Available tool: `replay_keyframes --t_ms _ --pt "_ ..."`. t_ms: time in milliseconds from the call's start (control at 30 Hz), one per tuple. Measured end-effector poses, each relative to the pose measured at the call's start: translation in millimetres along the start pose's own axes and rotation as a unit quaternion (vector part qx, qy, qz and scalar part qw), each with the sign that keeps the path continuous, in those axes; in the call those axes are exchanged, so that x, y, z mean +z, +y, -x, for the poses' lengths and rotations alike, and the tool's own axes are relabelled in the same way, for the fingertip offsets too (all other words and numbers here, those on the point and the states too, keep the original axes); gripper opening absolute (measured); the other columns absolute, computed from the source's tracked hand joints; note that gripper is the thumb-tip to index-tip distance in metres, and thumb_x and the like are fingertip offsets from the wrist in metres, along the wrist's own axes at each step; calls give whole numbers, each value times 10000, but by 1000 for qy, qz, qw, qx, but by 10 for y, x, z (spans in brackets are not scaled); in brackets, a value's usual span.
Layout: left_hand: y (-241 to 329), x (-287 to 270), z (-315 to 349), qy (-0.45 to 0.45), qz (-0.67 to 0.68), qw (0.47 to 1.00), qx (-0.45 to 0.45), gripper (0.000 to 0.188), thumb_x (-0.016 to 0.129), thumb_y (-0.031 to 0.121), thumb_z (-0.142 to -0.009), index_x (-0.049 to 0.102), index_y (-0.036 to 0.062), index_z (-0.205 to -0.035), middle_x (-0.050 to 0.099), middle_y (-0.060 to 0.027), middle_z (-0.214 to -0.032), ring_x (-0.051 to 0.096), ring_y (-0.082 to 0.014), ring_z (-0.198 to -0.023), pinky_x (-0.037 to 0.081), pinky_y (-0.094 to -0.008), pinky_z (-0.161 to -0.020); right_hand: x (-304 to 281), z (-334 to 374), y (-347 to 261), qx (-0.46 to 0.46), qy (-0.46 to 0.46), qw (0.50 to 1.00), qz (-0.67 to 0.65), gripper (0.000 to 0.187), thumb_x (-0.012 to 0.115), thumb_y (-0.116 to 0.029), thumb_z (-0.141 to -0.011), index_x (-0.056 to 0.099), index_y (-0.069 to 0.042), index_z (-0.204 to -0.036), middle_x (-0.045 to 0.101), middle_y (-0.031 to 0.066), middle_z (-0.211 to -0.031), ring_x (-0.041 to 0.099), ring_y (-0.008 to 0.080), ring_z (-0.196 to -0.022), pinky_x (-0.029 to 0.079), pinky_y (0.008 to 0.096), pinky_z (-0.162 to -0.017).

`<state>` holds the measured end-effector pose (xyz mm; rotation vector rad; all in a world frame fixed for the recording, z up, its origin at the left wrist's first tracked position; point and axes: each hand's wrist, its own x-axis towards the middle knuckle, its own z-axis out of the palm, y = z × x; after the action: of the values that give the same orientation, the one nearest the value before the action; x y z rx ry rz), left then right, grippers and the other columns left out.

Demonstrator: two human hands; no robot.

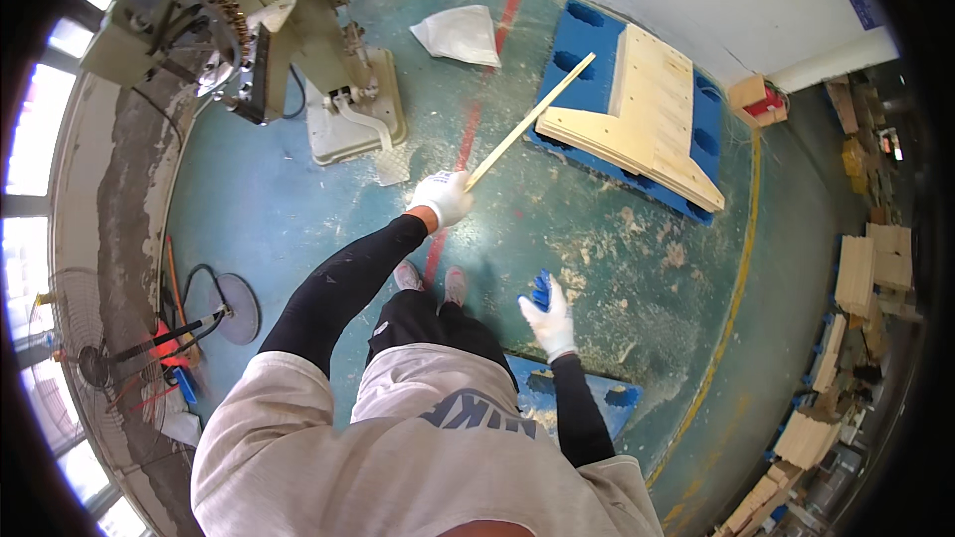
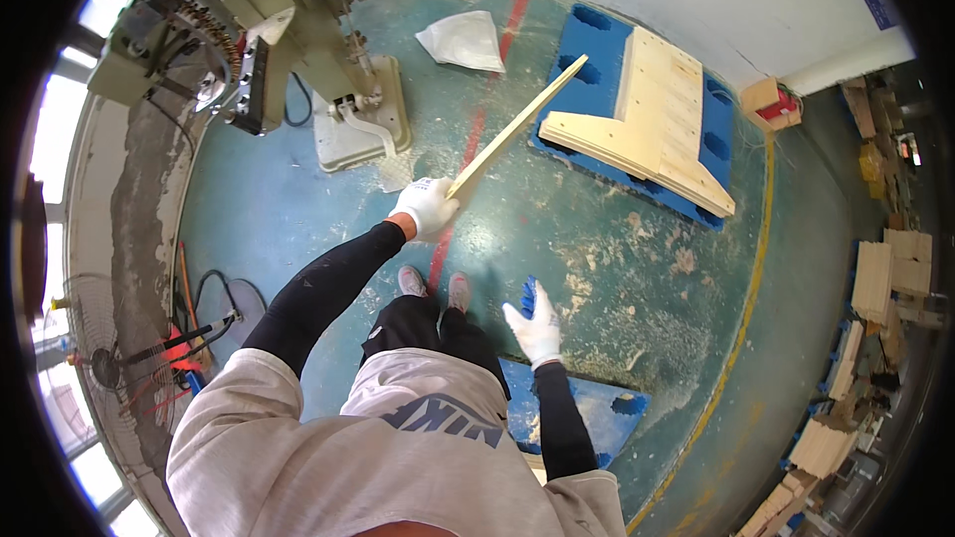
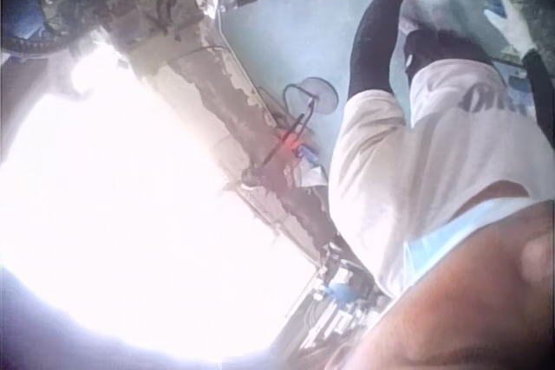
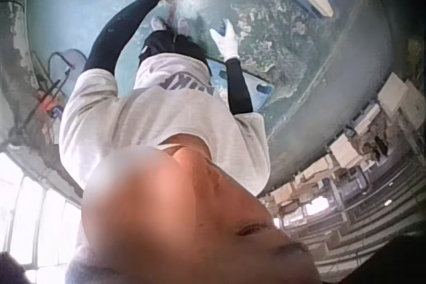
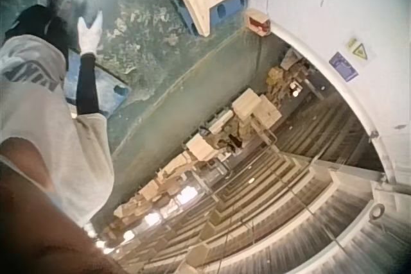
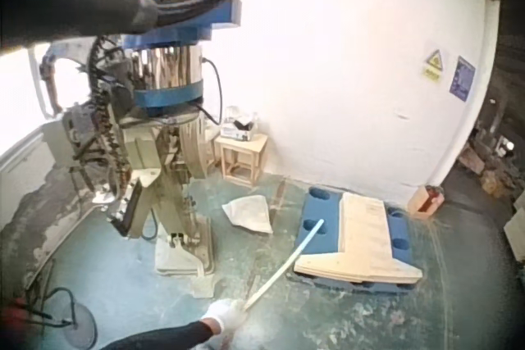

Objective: The person positions and feeds wooden boards through an industrial sewing machine to join them, then stacks the completed pieces on a blue pallet.

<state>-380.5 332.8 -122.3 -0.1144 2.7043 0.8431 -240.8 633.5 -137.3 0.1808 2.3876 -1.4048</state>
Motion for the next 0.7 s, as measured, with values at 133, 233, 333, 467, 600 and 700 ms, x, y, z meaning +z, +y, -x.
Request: replay_keyframes --t_ms 133,233,333,467,600,700 --pt "601 -1006 411 4 78 996 37 336 663 280 -797 704 3 -983 711 -236 -926 693 -384 -902 529 -450 -811 519 56 -86 -15 -62 987 146 1243 874 -428 -704 120 68 -1559 200 304 -1606 202 379 -1509 179 444 -1228" --pt "984 -1692 829 -19 181 982 58 379 710 331 -774 721 -9 -940 709 -238 -884 703 -361 -841 536 -425 -756 817 -79 -342 -72 29 966 245 1341 885 -506 -657 81 73 -1561 71 313 -1629 62 401 -1533 124 459 -1242" --pt "1275 -2100 1154 -1 185 967 173 461 697 414 -859 713 6 -1072 731 -180 -875 721 -270 -806 548 -378 -763 955 -407 -201 -147 179 948 219 1202 843 -459 -726 145 66 -1552 169 279 -1618 158 383 -1514 157 469 -1235" --pt "1084 -2364 1584 -149 358 861 329 483 612 384 -993 632 -10 -1272 713 -191 -1116 693 -255 -1002 541 -356 -884 431 -597 -735 -250 199 926 -199 615 660 -214 -945 406 54 -1436 491 214 -1443 494 324 -1312 390 457 -1103" --pt "-243 -2241 1672 58 240 936 252 438 639 312 -945 637 -5 -1247 673 -220 -1204 662 -328 -1109 507 -396 -974 55 -489 -1388 -250 381 880 -135 343 639 -136 -982 588 87 -1237 641 212 -1252 644 277 -1087 521 398 -929" --pt "-1718 -1782 1850 196 12 980 -12 652 599 399 -960 440 -19 -1434 373 -368 -1480 365 -519 -1374 333 -504 -1141 168 -314 -1808 -211 293 878 -315 383 573 -171 -1000 557 52 -1311 613 162 -1280 611 256 -1115 516 407 -948"
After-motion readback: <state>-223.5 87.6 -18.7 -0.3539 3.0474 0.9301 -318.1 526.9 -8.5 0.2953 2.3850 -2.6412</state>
